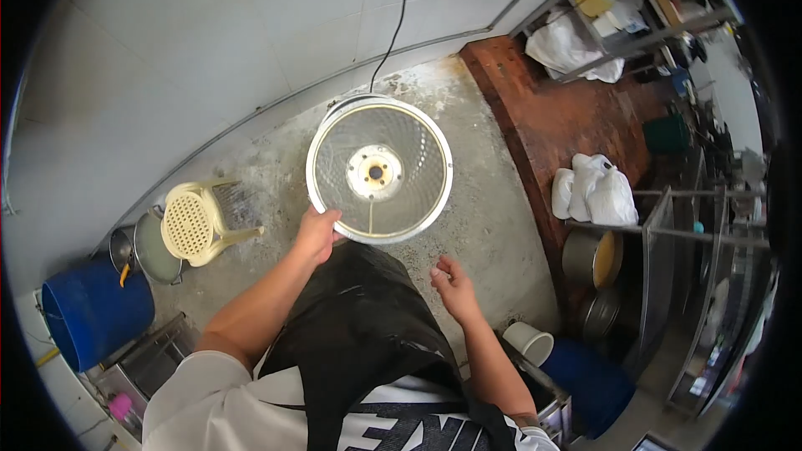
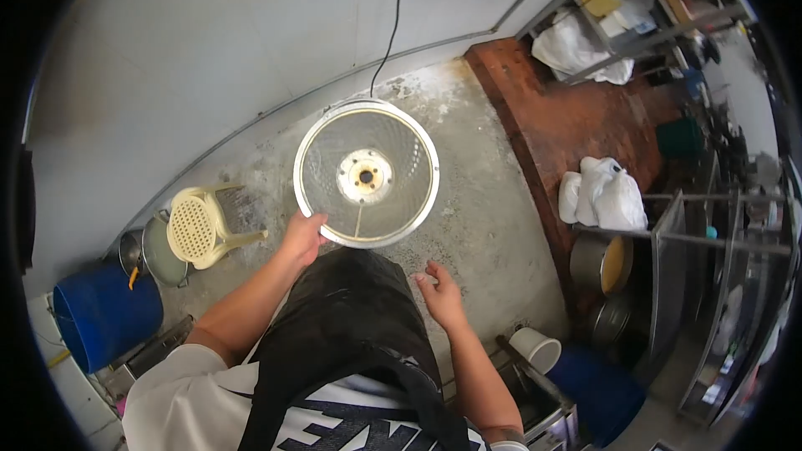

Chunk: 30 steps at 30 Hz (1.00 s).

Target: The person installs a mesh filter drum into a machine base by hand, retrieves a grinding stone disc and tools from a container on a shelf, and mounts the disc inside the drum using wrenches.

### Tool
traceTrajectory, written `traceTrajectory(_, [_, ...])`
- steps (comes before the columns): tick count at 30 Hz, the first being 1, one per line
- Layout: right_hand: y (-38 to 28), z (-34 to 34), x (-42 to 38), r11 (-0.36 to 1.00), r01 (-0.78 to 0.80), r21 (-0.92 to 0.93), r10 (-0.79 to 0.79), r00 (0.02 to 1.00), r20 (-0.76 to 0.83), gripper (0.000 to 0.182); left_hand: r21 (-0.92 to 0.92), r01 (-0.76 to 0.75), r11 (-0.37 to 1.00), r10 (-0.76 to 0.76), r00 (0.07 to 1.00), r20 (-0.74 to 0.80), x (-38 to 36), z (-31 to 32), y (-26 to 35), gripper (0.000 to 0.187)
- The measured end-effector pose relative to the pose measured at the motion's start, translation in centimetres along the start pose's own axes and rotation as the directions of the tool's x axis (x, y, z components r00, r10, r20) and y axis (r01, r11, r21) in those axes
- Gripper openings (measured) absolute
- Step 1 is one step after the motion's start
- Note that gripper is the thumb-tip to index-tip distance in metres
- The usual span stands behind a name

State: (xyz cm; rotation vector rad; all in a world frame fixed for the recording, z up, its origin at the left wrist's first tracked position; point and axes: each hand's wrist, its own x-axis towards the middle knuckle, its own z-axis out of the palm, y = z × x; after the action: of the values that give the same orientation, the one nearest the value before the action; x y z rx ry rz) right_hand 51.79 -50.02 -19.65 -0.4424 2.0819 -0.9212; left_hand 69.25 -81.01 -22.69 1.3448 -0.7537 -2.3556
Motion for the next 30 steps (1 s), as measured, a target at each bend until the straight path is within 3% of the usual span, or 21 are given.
traceTrajectory(2, [-0.3,-1.5,4.0,0.998,-0.055,0.002,0.055,0.997,0.046,0.066,0.043,-0.025,0.999,0.03,0.993,-0.115,3.5,0.5,0.2,0.049])
traceTrajectory(5, [-3.5,-2.5,11.6,0.993,-0.112,0.029,0.111,0.994,0.014,0.071,0.045,-0.002,0.999,0.009,0.986,-0.165,6.4,1.0,0.4,0.047])
traceTrajectory(7, [-9.1,-2.3,15.2,0.888,-0.235,0.395,0.261,0.965,-0.013,0.071,0.048,0.023,0.999,-0.013,0.983,-0.185,7.0,1.2,1.0,0.042])
traceTrajectory(8, [-10.2,-2.8,16.4,0.889,-0.257,0.379,0.274,0.962,0.01,0.071,0.035,0.035,0.999,-0.026,0.977,-0.211,6.2,1.7,1.3,0.042])
traceTrajectory(10, [-11.0,-4.0,19.5,0.733,-0.28,0.62,0.202,0.96,0.195,0.069,0.033,0.082,0.996,-0.078,0.992,-0.101,4.9,2.5,1.5,0.041])
traceTrajectory(11, [-10.2,-4.7,20.3,0.734,-0.281,0.618,0.209,0.96,0.187,0.057,0.063,0.078,0.995,-0.08,0.996,0.044,4.9,1.7,0.4,0.043])
traceTrajectory(12, [-9.9,-5.5,20.5,0.735,-0.308,0.605,0.225,0.951,0.212,0.057,0.051,0.091,0.995,-0.092,0.996,0.018,5.2,1.7,-0.1,0.043])
traceTrajectory(14, [-9.8,-7.0,20.0,0.736,-0.211,0.643,0.189,0.976,0.104,0.052,0.164,0.09,0.982,-0.123,0.972,0.201,5.5,2.6,0.1,0.051])
traceTrajectory(15, [-8.8,-8.2,19.9,0.735,-0.197,0.649,0.236,0.971,0.028,0.052,0.13,0.0,0.992,-0.024,0.983,0.182,6.5,4.0,0.8,0.059])
traceTrajectory(16, [-7.9,-9.2,20.0,0.734,-0.178,0.655,0.277,0.959,-0.051,0.051,0.148,-0.003,0.989,-0.016,0.992,0.128,9.1,3.5,-0.2,0.06])
traceTrajectory(17, [-7.5,-10.1,20.3,0.726,-0.169,0.667,0.308,0.947,-0.095,0.053,0.272,-0.063,0.96,0.061,0.998,0.014,12.6,2.9,-1.6,0.059])
traceTrajectory(18, [-6.7,-11.0,20.5,0.699,-0.124,0.704,0.29,0.949,-0.12,0.056,0.511,-0.121,0.851,0.188,0.979,-0.081,15.9,2.3,-3.1,0.057])
traceTrajectory(19, [-5.8,-12.1,20.7,0.687,-0.115,0.718,0.324,0.932,-0.16,0.058,0.746,-0.154,0.648,0.333,0.938,-0.095,17.7,3.0,-2.1,0.055])
traceTrajectory(20, [-5.0,-13.1,21.3,0.675,-0.098,0.731,0.351,0.914,-0.202,0.059,0.821,-0.044,0.569,0.28,0.949,-0.143,19.4,4.6,-0.4,0.052])
traceTrajectory(21, [-4.8,-13.9,21.8,0.686,-0.095,0.722,0.367,0.902,-0.23,0.061,0.909,-0.139,0.394,0.437,0.898,-0.052,22.6,3.8,-2.1,0.051])
traceTrajectory(22, [-4.3,-14.5,22.3,0.69,-0.109,0.716,0.379,0.896,-0.229,0.061,0.938,-0.154,0.311,0.484,0.875,-0.017,24.7,3.9,-3.1,0.054])
traceTrajectory(24, [-3.2,-15.6,23.8,0.709,-0.052,0.703,0.356,0.887,-0.294,0.062,0.993,-0.076,0.089,0.395,0.918,0.035,28.1,4.3,-4.2,0.054])
traceTrajectory(27, [-1.7,-17.1,25.3,0.716,-0.077,0.694,0.374,0.881,-0.289,0.062,0.997,-0.079,-0.003,0.239,0.968,0.078,32.6,3.3,-6.3,0.047])
traceTrajectory(30, [-0.4,-18.2,25.8,0.719,-0.097,0.688,0.378,0.885,-0.27,0.061,0.995,-0.096,-0.009,0.229,0.969,0.095,32.4,4.0,-5.3,0.033])
